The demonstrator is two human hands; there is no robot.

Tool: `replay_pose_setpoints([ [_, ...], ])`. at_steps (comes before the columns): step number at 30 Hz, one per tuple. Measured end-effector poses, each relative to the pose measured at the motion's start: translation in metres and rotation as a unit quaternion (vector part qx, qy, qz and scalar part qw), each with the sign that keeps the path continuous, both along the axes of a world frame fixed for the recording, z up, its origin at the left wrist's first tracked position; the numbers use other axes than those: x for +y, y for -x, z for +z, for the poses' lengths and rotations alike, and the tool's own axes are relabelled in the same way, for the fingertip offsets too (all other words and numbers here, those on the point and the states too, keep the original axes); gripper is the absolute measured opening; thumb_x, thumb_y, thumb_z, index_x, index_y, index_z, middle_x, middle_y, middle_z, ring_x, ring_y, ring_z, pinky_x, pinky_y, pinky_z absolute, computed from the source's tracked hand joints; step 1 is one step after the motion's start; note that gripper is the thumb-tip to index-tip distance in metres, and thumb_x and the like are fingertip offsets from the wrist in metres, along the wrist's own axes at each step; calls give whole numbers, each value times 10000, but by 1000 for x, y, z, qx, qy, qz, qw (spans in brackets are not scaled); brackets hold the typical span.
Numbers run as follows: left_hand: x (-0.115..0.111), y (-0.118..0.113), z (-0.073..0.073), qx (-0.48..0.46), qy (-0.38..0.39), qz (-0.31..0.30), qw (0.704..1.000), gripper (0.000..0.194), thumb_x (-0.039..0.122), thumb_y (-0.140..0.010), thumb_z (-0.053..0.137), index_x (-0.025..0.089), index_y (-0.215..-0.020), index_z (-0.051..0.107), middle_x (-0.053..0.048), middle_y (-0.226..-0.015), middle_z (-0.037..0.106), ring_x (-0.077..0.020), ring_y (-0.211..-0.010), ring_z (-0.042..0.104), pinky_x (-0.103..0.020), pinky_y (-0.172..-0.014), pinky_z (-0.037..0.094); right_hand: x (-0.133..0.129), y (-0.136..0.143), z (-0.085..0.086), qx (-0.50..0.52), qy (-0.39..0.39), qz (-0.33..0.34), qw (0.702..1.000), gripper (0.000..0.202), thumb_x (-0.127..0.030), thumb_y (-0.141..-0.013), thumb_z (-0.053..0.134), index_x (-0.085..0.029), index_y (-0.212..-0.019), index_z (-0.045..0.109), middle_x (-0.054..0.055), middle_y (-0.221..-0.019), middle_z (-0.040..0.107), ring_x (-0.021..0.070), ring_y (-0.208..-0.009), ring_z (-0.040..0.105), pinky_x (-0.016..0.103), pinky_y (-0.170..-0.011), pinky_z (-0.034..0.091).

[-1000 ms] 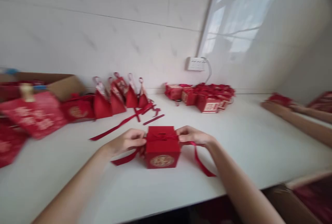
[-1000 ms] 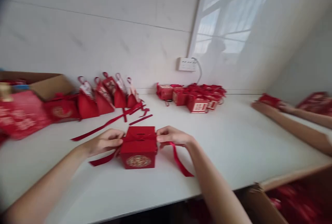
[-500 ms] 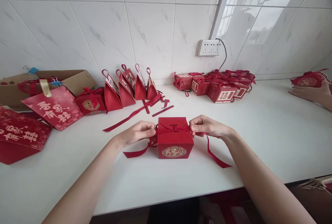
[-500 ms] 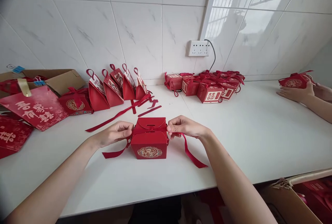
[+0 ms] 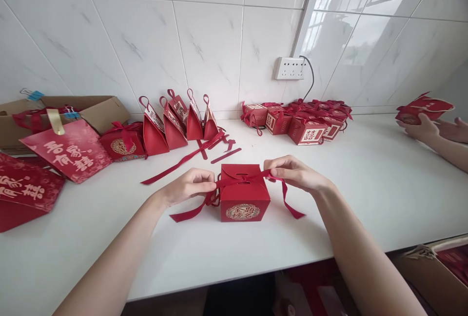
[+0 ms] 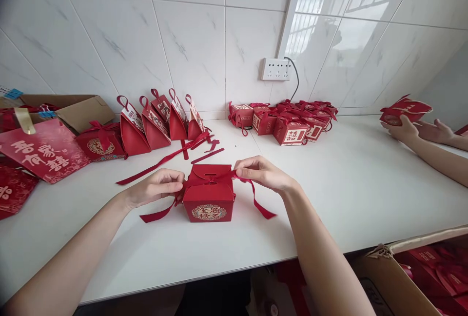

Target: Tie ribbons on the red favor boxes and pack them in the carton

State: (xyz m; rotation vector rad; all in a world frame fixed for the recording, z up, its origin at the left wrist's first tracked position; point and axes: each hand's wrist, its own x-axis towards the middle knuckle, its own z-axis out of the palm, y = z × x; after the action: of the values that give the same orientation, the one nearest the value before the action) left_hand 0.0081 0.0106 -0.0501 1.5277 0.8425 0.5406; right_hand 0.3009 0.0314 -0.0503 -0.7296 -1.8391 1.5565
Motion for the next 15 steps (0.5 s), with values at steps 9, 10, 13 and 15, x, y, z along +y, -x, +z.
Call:
replay_pose_setpoints([
  [9,-11,1,17,56,36,19,998,255,349,-799,571,163,-656,473,-6,-634,512,-95,-536,418,-235,-482,289,-24,48,8,-17,-105,-121,987,306,-453,-829,587,-171,-772,694,81,-888,692,199,-806,603,304,-682,460],
  [10,-13,1,21,74,40,30,996,244,357,-808,557,166,-681,471,7,-631,491,-85,-516,385,-227,-466,261,-25,53,6,-31,-119,-143,982,312,-454,-829,583,-167,-763,690,68,-818,689,182,-743,593,292,-652,453],
  [13,-19,-1,35,151,-4,56,987,205,382,-815,548,190,-879,511,49,-626,444,-71,-471,313,-216,-449,215,-26,62,2,-40,-132,-178,974,280,-428,-806,607,-170,-727,682,42,-748,679,159,-682,575,270,-616,443],
  [15,-24,-4,44,207,-81,57,973,285,362,-801,578,228,-1040,499,56,-652,479,-82,-490,362,-212,-474,257,-26,63,2,-33,-125,-179,975,253,-409,-802,611,-174,-748,691,40,-768,685,162,-693,584,268,-614,446],
])
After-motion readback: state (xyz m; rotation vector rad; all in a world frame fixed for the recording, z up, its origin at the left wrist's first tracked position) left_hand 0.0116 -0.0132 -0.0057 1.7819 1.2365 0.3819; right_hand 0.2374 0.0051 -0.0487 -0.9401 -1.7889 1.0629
